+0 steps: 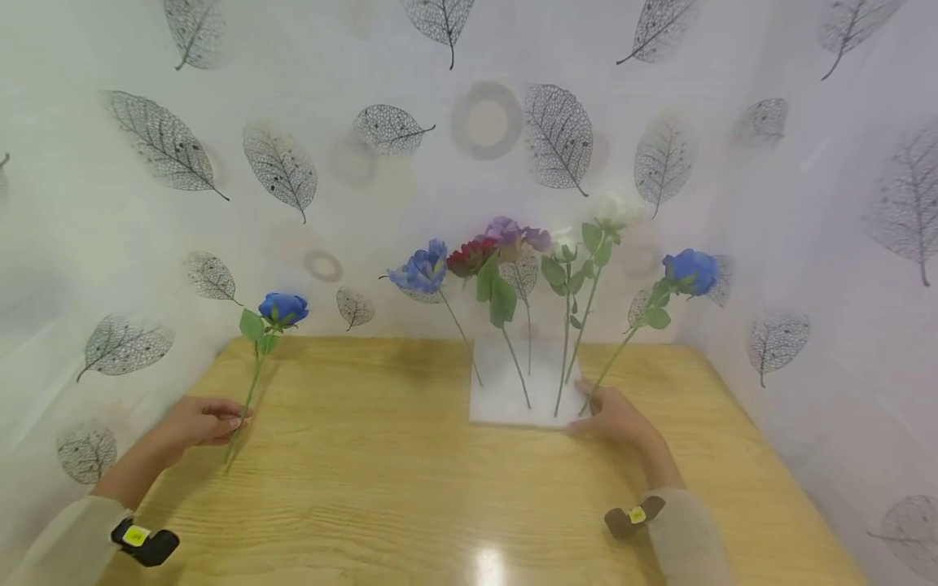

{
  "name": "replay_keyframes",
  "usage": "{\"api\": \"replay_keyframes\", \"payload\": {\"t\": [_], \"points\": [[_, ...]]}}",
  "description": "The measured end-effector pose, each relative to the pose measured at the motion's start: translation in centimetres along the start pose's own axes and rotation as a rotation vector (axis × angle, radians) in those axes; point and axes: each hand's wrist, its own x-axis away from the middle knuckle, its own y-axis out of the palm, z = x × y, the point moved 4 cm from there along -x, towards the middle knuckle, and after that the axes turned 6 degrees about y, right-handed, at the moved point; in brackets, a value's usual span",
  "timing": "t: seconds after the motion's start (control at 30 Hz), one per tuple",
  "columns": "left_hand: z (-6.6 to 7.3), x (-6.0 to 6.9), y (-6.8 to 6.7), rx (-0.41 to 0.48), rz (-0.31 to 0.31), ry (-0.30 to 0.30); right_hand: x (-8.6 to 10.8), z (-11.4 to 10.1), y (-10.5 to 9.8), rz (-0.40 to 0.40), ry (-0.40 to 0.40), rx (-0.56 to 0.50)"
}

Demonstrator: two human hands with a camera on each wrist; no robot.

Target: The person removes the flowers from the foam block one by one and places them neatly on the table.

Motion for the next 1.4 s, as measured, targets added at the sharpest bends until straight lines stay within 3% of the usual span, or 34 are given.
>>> {"api": "replay_keyframes", "payload": {"t": [0.37, 0.73, 1.07, 1.4], "points": [[-1.7, 0.0, 0.2, 0.07, -0.073, -0.074, 0.1, 0.7, 0.1, 0.019, 0.01, 0.042], [-2.0, -0.1, 0.6, -0.015, -0.109, -0.08, -0.2, 0.6, 0.1, 0.018, -0.008, 0.044], [-1.4, -0.2, 0.7, -0.012, -0.094, -0.129, -0.1, 0.4, 0.1, 0.015, -0.01, 0.027], [-2.0, -0.6, 1.0, 0.037, -0.076, -0.142, -0.1, 0.1, -0.1, 0.028, -0.002, 0.048]]}}
